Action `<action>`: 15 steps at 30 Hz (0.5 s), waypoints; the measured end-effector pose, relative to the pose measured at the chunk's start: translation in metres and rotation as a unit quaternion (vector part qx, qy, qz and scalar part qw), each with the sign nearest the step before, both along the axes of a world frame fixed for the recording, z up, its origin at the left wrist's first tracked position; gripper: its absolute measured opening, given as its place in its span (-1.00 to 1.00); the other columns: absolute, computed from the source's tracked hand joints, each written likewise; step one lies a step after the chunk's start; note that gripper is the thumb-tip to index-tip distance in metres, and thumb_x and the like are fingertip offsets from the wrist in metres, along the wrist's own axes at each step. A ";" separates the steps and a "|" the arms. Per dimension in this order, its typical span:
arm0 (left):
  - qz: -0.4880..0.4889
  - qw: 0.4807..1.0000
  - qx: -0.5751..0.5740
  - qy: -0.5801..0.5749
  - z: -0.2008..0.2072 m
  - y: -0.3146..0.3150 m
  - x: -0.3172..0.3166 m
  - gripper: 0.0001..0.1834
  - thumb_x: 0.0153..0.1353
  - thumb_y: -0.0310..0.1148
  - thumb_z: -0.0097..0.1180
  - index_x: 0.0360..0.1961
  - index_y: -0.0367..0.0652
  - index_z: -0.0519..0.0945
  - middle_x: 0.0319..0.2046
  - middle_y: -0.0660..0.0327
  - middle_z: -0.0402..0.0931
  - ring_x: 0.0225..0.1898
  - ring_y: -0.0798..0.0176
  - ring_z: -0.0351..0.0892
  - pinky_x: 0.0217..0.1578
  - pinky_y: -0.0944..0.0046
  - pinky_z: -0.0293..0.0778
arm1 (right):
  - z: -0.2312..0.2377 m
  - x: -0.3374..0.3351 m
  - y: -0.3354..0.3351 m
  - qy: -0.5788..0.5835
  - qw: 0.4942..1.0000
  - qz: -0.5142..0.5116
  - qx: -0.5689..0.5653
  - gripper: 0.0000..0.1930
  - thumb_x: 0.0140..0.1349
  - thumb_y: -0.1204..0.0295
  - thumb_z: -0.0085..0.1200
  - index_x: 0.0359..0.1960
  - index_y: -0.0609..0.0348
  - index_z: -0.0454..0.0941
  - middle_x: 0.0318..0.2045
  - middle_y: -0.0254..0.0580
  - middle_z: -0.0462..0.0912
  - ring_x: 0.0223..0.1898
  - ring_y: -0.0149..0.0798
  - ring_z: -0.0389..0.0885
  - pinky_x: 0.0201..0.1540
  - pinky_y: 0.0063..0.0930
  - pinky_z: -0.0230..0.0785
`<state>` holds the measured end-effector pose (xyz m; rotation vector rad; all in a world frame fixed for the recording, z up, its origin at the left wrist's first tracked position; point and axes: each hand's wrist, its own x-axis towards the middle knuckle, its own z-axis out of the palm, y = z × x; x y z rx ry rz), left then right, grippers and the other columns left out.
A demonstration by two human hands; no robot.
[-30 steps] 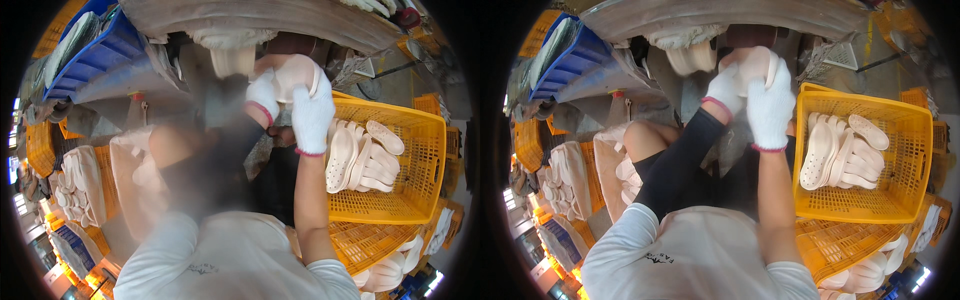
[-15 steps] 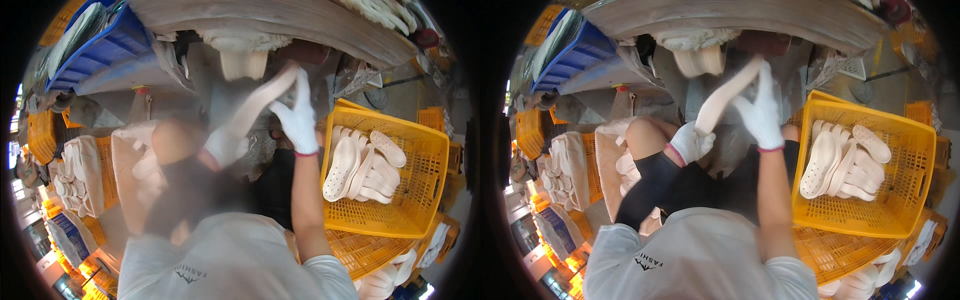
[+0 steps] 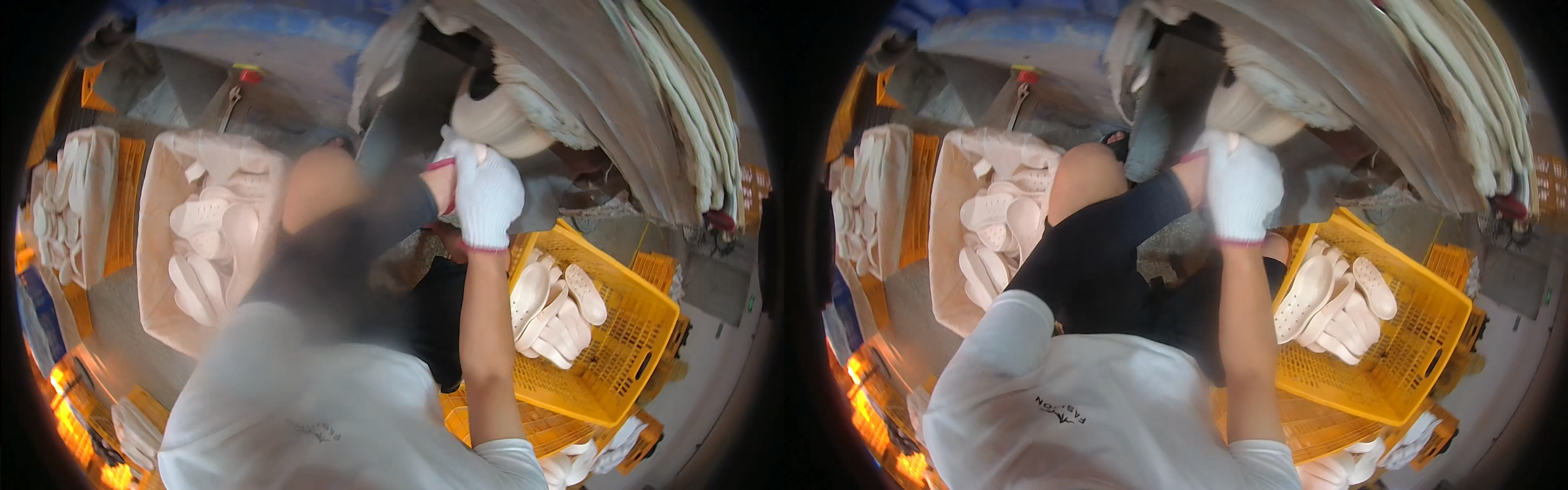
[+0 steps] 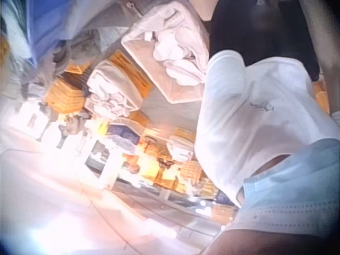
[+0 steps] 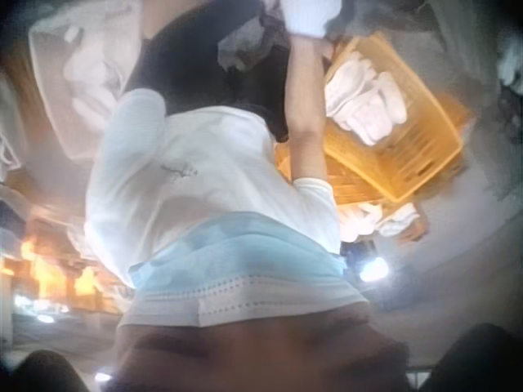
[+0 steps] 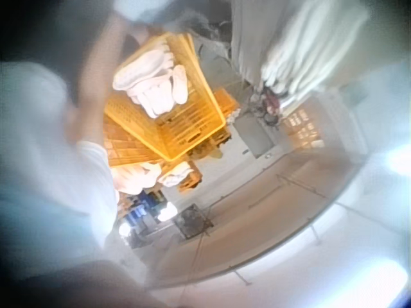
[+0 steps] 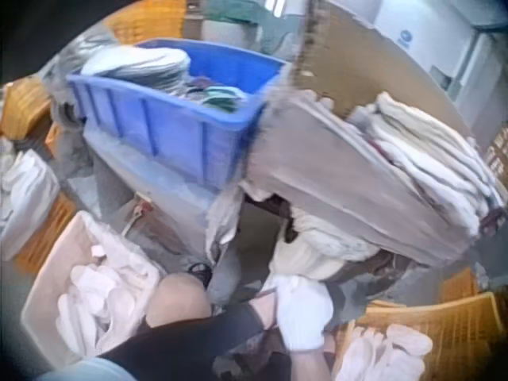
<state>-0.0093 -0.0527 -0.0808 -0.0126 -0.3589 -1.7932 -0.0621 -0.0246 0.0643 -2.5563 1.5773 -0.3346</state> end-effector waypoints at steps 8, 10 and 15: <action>0.214 0.910 0.321 -0.152 0.072 0.045 0.001 -0.42 0.58 0.24 -0.11 -0.01 -0.10 0.60 -0.32 0.11 0.65 -0.33 0.06 0.69 -0.28 0.06 0.65 | -0.009 -0.048 0.078 -0.249 0.967 0.027 -0.051 -0.77 0.22 0.38 0.42 -0.22 0.30 0.76 -0.25 0.04 0.72 -0.16 -0.01 0.68 -0.03 -0.23 0.52; 0.076 0.935 0.345 -0.035 0.079 0.068 0.005 -0.37 0.54 0.29 -0.10 -0.07 -0.13 0.60 -0.43 0.08 0.59 -0.48 0.07 0.64 -0.44 0.02 0.65 | -0.001 -0.073 0.119 -0.277 0.961 0.007 0.009 -0.84 0.15 0.45 0.33 -0.21 0.03 0.77 -0.17 -0.14 0.74 -0.09 0.04 0.66 0.05 -0.15 0.50; 0.009 0.942 0.327 -0.070 0.086 0.100 -0.014 -0.10 0.41 0.55 -0.24 -0.04 -0.17 0.62 -0.29 0.00 0.63 -0.31 0.02 0.67 -0.24 0.05 0.69 | 0.005 -0.134 0.176 -0.232 0.965 0.119 0.028 -0.51 0.07 0.29 0.48 -0.01 0.32 0.69 -0.03 0.13 0.72 0.05 0.19 0.66 0.19 -0.05 0.46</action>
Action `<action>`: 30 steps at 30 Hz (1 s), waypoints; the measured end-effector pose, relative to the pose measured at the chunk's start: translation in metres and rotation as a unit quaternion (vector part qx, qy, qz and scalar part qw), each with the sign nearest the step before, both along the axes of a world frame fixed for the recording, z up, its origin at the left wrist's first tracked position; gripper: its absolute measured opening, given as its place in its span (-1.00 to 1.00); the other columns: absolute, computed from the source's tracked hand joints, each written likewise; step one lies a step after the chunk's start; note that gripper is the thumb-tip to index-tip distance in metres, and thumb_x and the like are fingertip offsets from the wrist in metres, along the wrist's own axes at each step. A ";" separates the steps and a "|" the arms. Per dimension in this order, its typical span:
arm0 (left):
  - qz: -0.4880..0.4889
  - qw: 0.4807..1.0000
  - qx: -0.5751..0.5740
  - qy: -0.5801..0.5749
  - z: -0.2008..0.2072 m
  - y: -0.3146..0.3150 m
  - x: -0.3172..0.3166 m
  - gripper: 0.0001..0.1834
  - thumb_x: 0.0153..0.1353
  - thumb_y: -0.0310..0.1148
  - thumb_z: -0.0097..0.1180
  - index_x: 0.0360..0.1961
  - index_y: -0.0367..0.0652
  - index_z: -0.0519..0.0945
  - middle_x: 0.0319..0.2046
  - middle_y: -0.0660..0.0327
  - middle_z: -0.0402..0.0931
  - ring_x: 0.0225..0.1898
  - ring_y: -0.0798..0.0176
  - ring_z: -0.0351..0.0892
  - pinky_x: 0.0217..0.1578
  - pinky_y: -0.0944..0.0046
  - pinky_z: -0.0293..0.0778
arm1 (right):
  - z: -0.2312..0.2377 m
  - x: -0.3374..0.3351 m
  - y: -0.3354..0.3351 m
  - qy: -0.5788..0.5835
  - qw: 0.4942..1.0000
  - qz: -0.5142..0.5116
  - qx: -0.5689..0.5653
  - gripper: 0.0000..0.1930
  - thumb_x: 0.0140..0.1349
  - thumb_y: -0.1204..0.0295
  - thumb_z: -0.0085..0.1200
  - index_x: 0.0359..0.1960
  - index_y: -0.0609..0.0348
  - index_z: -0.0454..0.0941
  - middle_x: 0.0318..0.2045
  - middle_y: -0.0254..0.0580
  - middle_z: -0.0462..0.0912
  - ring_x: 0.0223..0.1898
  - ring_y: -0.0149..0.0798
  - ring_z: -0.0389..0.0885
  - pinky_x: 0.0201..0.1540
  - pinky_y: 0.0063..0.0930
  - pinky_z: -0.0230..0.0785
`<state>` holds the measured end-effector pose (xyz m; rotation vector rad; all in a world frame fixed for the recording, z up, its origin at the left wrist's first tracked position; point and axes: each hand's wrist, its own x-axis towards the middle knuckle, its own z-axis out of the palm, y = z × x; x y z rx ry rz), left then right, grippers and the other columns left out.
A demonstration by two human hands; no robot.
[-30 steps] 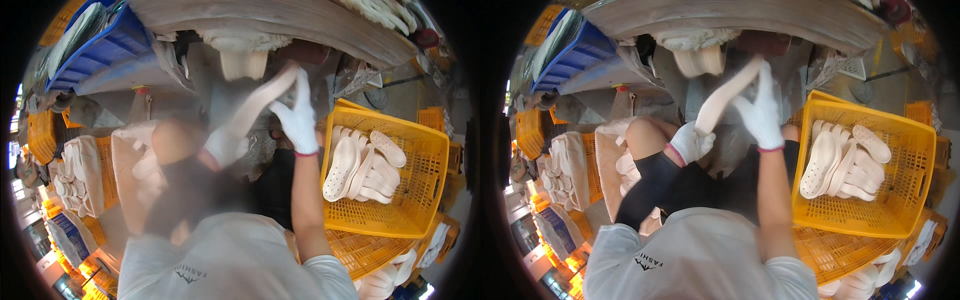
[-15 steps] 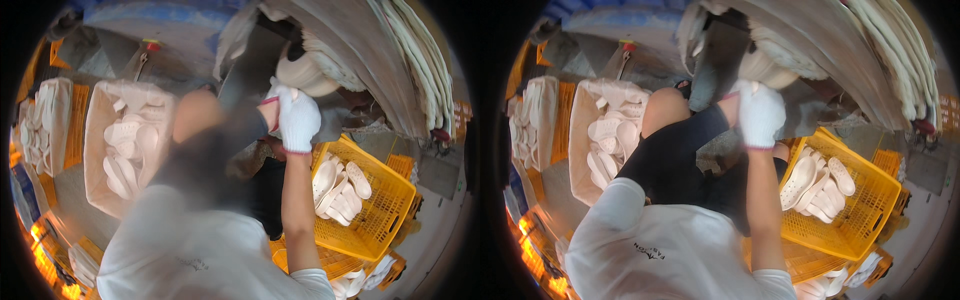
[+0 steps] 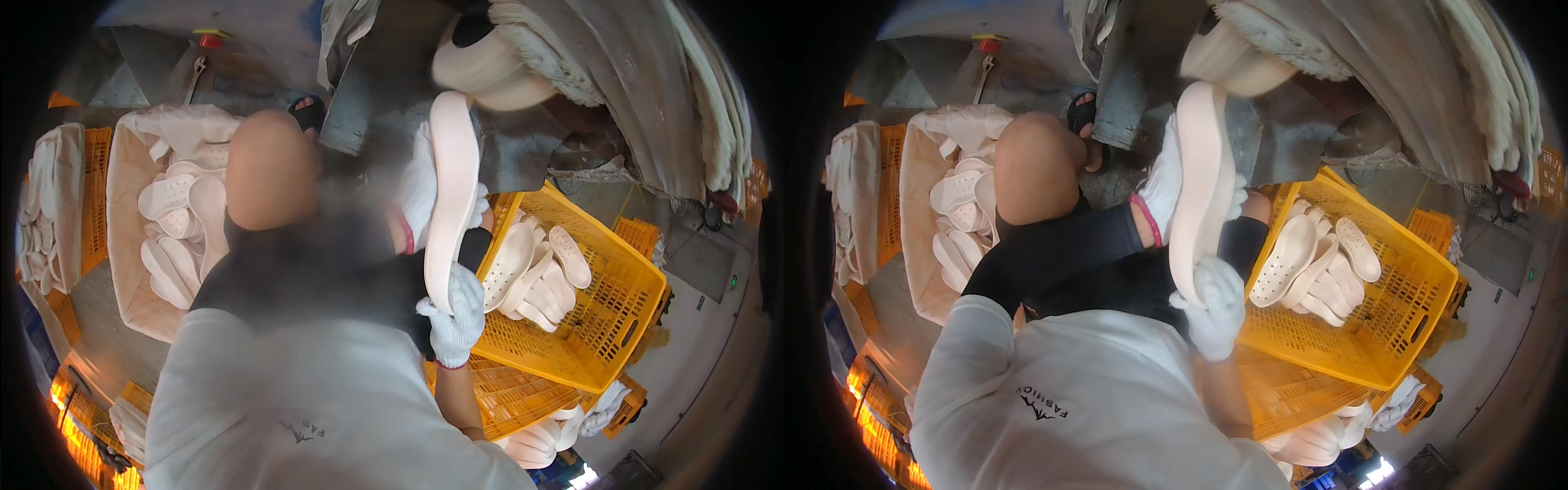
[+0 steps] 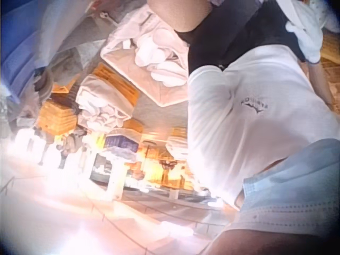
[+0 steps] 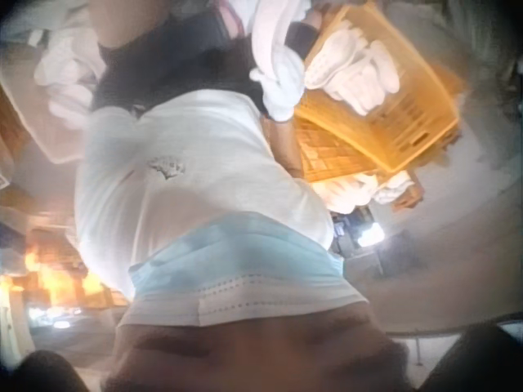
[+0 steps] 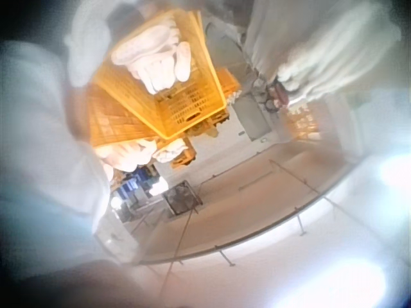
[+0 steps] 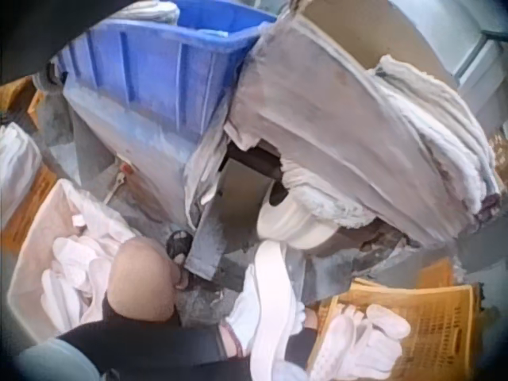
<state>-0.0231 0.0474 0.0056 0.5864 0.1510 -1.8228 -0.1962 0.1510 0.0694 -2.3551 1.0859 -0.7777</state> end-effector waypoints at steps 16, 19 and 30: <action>0.036 0.963 -0.100 -0.249 -0.015 -0.001 -0.006 -0.29 0.53 -0.05 0.08 0.53 -0.12 0.16 0.20 0.02 0.53 0.21 0.07 0.51 0.29 0.13 0.38 | 0.012 0.029 -0.003 0.088 0.992 -0.080 0.030 -0.60 0.12 0.45 0.43 -0.02 0.35 0.67 -0.18 0.06 0.67 -0.10 0.12 0.61 0.03 -0.07 0.46; 0.050 0.927 -0.001 -0.372 -0.005 0.026 -0.009 -0.34 0.56 -0.12 0.06 0.55 -0.13 0.25 0.25 0.02 0.55 0.28 0.09 0.50 0.37 0.15 0.34 | 0.006 0.018 0.028 -0.002 0.987 -0.108 0.117 -0.64 0.18 0.44 0.42 -0.04 0.37 0.67 -0.14 0.02 0.70 -0.08 0.03 0.64 0.06 -0.16 0.48; 0.002 0.631 -0.083 -0.772 -0.013 0.030 0.024 -0.40 0.70 -0.11 -0.28 0.66 0.02 0.08 0.25 -0.16 0.50 0.15 -0.05 0.60 0.24 0.08 0.47 | 0.015 0.047 0.014 0.024 0.961 -0.120 0.248 -0.68 0.26 0.34 0.40 -0.02 0.22 0.72 -0.07 0.05 0.73 -0.01 0.11 0.68 0.08 -0.08 0.51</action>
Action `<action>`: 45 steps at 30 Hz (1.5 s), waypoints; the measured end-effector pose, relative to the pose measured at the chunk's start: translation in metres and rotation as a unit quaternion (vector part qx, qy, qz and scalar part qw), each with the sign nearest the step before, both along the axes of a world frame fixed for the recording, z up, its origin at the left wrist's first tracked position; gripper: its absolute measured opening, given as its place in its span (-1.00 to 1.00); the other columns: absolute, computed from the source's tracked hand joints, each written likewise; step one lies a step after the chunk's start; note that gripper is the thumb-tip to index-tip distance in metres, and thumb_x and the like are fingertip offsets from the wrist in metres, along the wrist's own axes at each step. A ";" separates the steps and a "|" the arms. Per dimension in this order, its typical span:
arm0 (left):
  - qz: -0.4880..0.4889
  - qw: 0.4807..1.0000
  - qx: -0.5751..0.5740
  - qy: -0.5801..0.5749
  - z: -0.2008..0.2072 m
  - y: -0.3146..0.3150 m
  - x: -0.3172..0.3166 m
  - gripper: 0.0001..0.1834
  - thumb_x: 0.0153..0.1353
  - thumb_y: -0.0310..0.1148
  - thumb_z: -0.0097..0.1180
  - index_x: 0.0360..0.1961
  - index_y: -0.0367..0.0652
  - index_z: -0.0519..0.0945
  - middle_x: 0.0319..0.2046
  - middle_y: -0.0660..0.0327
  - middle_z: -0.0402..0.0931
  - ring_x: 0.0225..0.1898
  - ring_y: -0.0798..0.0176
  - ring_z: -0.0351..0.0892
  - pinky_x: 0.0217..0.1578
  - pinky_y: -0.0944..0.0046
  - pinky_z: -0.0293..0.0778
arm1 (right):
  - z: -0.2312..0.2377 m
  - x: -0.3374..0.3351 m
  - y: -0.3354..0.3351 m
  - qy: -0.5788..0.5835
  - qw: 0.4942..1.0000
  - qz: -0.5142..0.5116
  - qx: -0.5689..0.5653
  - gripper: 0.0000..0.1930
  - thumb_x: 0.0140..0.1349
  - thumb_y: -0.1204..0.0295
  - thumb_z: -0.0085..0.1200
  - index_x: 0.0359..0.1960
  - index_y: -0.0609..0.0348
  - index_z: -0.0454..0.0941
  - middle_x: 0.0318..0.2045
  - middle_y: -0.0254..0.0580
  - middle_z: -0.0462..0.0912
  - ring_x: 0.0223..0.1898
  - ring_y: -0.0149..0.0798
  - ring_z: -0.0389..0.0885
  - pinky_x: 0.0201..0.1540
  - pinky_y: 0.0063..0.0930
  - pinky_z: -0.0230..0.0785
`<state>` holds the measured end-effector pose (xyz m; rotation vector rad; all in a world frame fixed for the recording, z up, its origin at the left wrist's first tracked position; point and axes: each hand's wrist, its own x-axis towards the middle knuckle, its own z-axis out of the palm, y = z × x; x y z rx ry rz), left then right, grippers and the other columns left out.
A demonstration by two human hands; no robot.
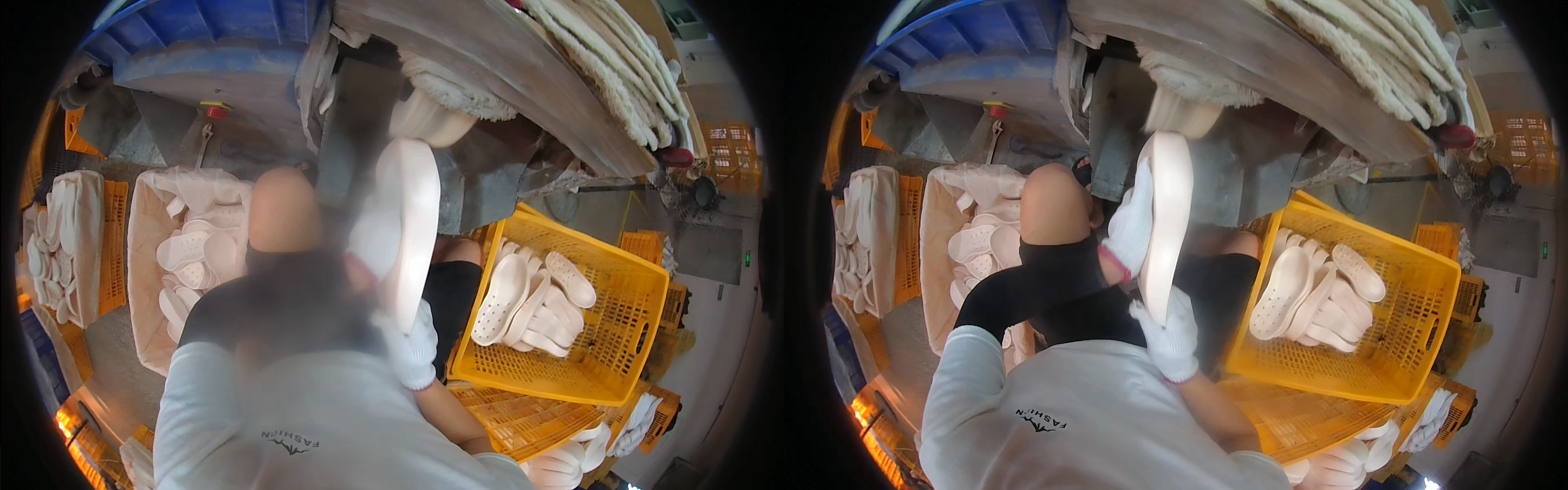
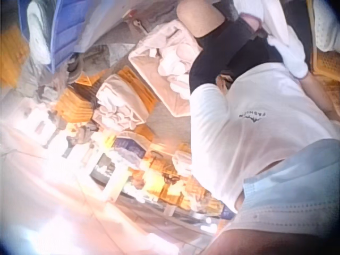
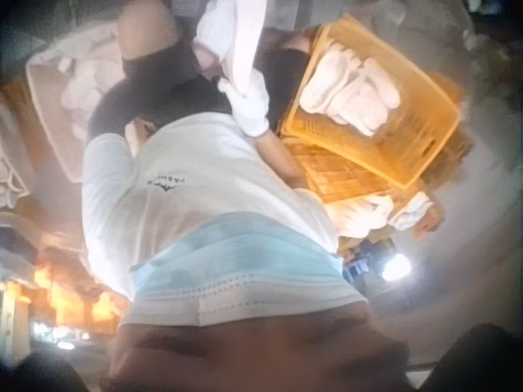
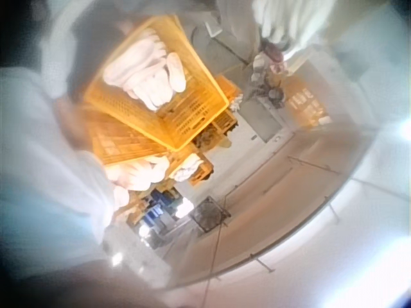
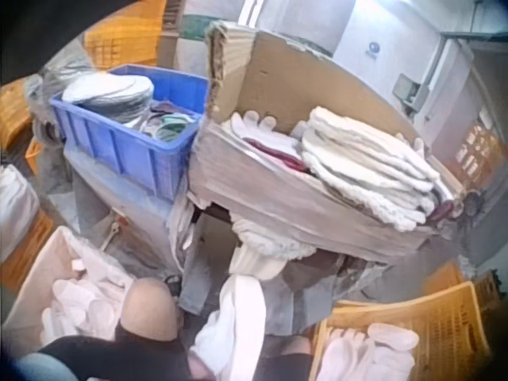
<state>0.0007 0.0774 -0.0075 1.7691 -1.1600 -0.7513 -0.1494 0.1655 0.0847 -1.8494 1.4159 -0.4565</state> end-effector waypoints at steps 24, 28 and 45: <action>-0.089 0.977 -0.072 0.183 -0.033 -0.090 0.010 -0.71 0.56 -0.17 -0.02 -0.06 -0.07 0.69 -0.14 0.15 0.68 -0.09 0.13 0.67 0.01 0.14 0.59 | -0.032 0.063 -0.162 -0.262 0.953 0.014 0.150 -0.47 0.44 0.30 0.11 0.39 0.25 0.48 0.15 0.07 0.66 0.09 -0.09 0.71 0.19 -0.26 0.59; -0.092 0.942 -0.101 0.307 -0.062 -0.100 0.016 -0.69 0.58 -0.16 -0.03 -0.01 -0.10 0.67 -0.13 0.15 0.69 -0.09 0.13 0.67 0.02 0.14 0.60 | 0.003 0.050 -0.105 -0.052 0.991 0.016 -0.120 -0.56 0.40 0.31 0.25 0.23 0.24 0.54 0.06 0.13 0.70 0.07 0.02 0.71 0.17 -0.20 0.53; 0.031 0.627 0.014 0.778 -0.040 -0.097 0.040 -0.51 0.62 -0.01 -0.19 0.20 -0.13 0.59 0.02 0.10 0.69 0.08 0.11 0.66 0.21 0.09 0.54 | 0.000 0.090 -0.189 -0.129 0.985 -0.038 0.107 -0.54 0.18 0.04 0.31 -0.06 0.13 0.78 -0.11 0.08 0.77 -0.03 0.06 0.73 0.07 -0.12 0.52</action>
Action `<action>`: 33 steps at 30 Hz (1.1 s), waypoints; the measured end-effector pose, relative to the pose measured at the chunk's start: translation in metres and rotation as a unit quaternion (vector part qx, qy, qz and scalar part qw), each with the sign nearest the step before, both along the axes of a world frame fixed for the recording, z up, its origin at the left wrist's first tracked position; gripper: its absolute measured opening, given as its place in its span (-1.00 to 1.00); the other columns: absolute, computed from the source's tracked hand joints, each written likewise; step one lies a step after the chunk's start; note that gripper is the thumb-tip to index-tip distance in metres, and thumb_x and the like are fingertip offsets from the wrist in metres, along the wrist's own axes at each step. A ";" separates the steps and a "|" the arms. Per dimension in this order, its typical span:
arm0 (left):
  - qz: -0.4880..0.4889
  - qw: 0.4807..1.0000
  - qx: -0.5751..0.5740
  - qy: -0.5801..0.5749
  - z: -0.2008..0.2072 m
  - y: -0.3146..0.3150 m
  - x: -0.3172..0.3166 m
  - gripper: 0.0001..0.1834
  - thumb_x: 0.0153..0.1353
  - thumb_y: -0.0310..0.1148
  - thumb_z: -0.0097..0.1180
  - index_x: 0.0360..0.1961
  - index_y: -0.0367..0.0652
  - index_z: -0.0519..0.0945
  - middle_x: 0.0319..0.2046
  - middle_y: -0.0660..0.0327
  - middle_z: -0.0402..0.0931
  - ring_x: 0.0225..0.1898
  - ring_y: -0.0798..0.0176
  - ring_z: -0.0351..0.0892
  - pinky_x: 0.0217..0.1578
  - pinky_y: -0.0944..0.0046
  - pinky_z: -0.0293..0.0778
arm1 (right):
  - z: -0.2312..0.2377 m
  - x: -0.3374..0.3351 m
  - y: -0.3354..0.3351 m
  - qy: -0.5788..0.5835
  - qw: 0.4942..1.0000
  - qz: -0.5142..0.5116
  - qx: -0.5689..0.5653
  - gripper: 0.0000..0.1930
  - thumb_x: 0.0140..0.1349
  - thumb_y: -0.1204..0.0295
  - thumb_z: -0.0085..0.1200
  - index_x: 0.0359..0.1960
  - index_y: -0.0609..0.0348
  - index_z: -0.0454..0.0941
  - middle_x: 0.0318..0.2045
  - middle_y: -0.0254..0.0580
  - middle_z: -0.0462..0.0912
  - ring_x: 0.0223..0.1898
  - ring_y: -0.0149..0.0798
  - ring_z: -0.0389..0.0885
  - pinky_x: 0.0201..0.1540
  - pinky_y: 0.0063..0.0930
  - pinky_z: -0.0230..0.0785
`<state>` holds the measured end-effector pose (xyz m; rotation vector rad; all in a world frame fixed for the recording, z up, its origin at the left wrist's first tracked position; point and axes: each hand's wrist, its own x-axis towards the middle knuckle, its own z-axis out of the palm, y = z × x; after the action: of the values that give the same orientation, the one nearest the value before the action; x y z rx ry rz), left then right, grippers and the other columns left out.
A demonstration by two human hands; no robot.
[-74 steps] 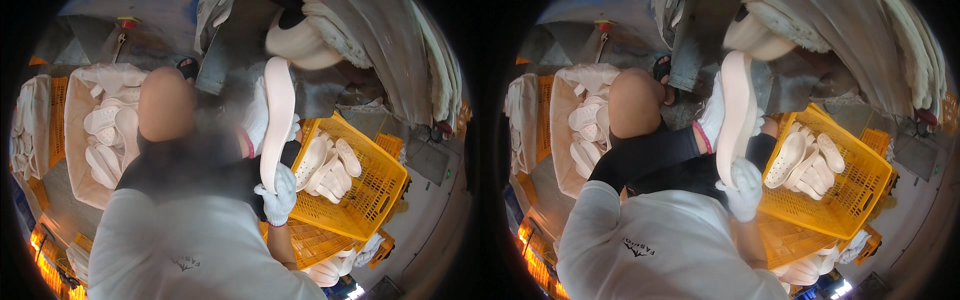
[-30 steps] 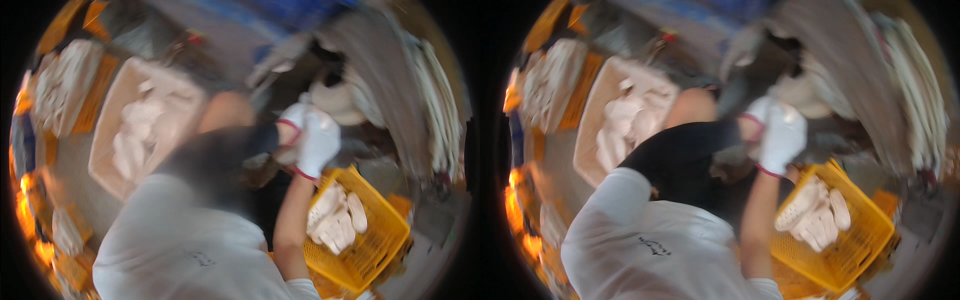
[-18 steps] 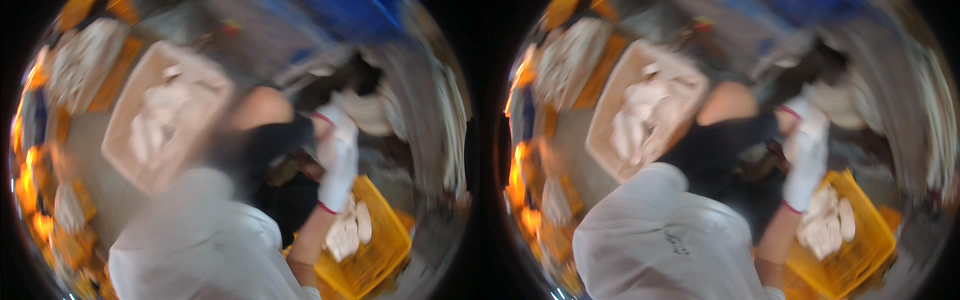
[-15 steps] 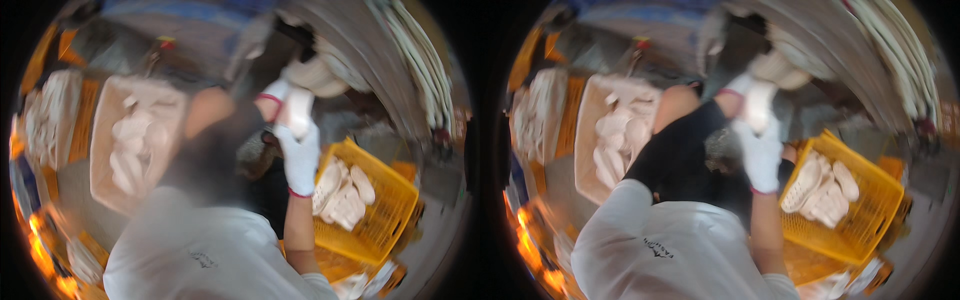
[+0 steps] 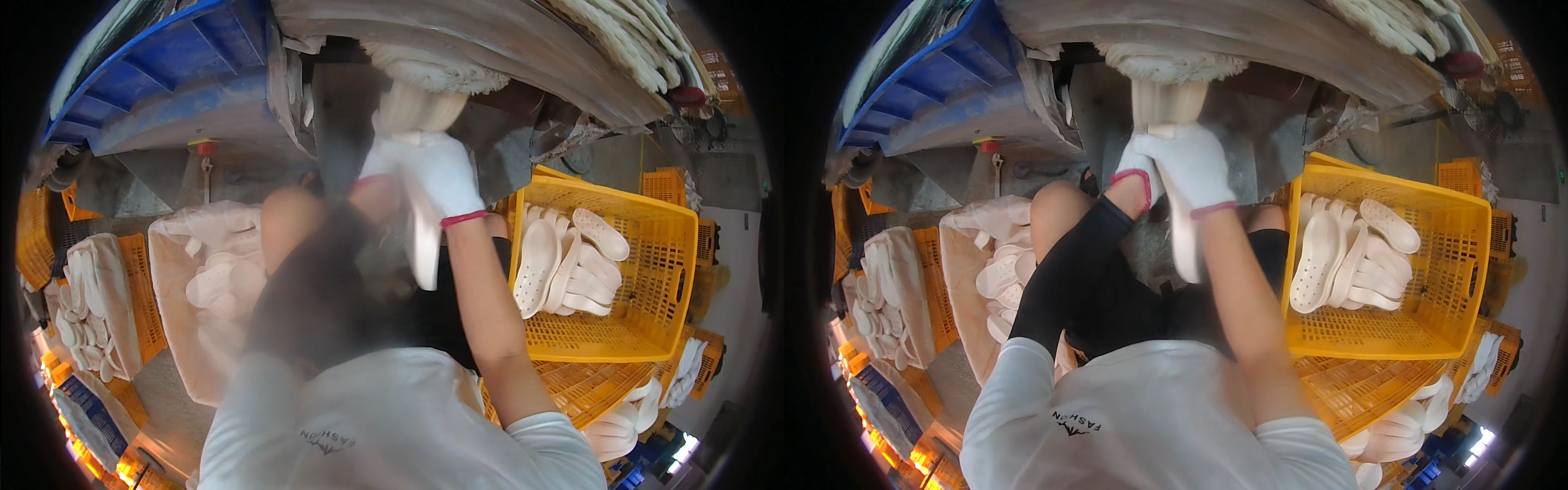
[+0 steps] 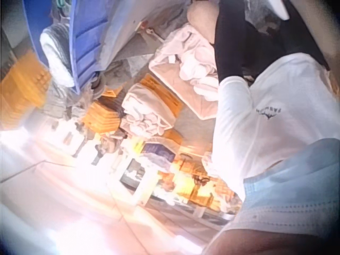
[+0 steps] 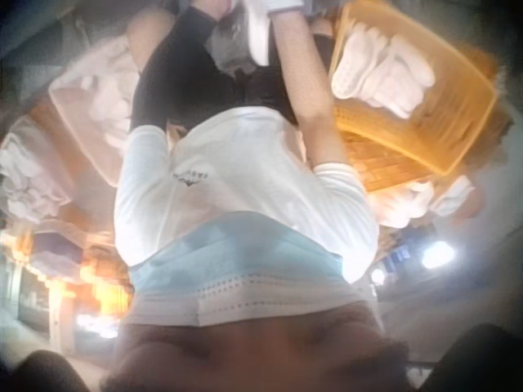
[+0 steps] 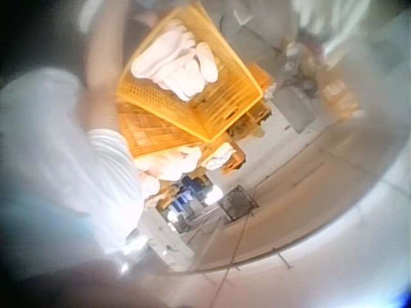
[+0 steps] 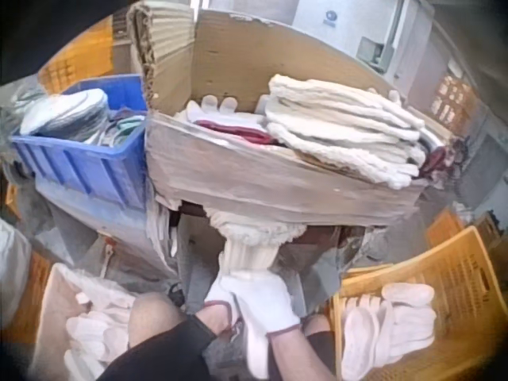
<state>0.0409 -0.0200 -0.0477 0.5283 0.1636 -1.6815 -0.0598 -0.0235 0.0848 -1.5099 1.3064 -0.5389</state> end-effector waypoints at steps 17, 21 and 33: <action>-0.046 0.998 -0.040 -0.033 0.023 0.074 -0.009 -0.31 0.59 0.20 -0.14 0.35 -0.22 0.42 0.03 0.10 0.62 0.06 0.16 0.62 0.17 0.14 0.54 | -0.035 -0.102 0.114 0.043 0.982 0.148 -0.113 -0.23 0.10 0.32 0.51 0.36 0.30 0.48 0.26 0.17 0.61 0.28 0.14 0.62 0.34 -0.21 0.44; 0.019 0.997 -0.066 0.045 -0.008 0.017 -0.008 -0.28 0.57 0.28 -0.16 0.30 -0.19 0.48 0.00 0.09 0.64 0.05 0.13 0.63 0.15 0.11 0.56 | -0.011 -0.036 0.077 0.100 0.992 0.002 -0.081 -0.27 0.04 0.30 0.60 0.27 0.28 0.59 0.08 0.12 0.71 0.07 0.08 0.73 0.18 -0.23 0.55; -0.133 0.982 -0.091 0.096 0.007 0.070 -0.032 -0.25 0.53 0.39 -0.18 0.18 -0.12 0.57 -0.05 0.08 0.68 0.03 0.07 0.66 0.15 0.00 0.60 | 0.005 -0.081 0.147 0.200 0.943 0.088 -0.251 -0.52 0.12 0.33 0.50 0.06 0.23 0.68 -0.12 0.11 0.72 -0.09 0.19 0.68 0.05 -0.05 0.48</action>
<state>0.0085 0.0504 -0.0405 0.2576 0.0790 -1.9857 -0.1412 0.1234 0.0895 -2.2296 1.3795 -0.4847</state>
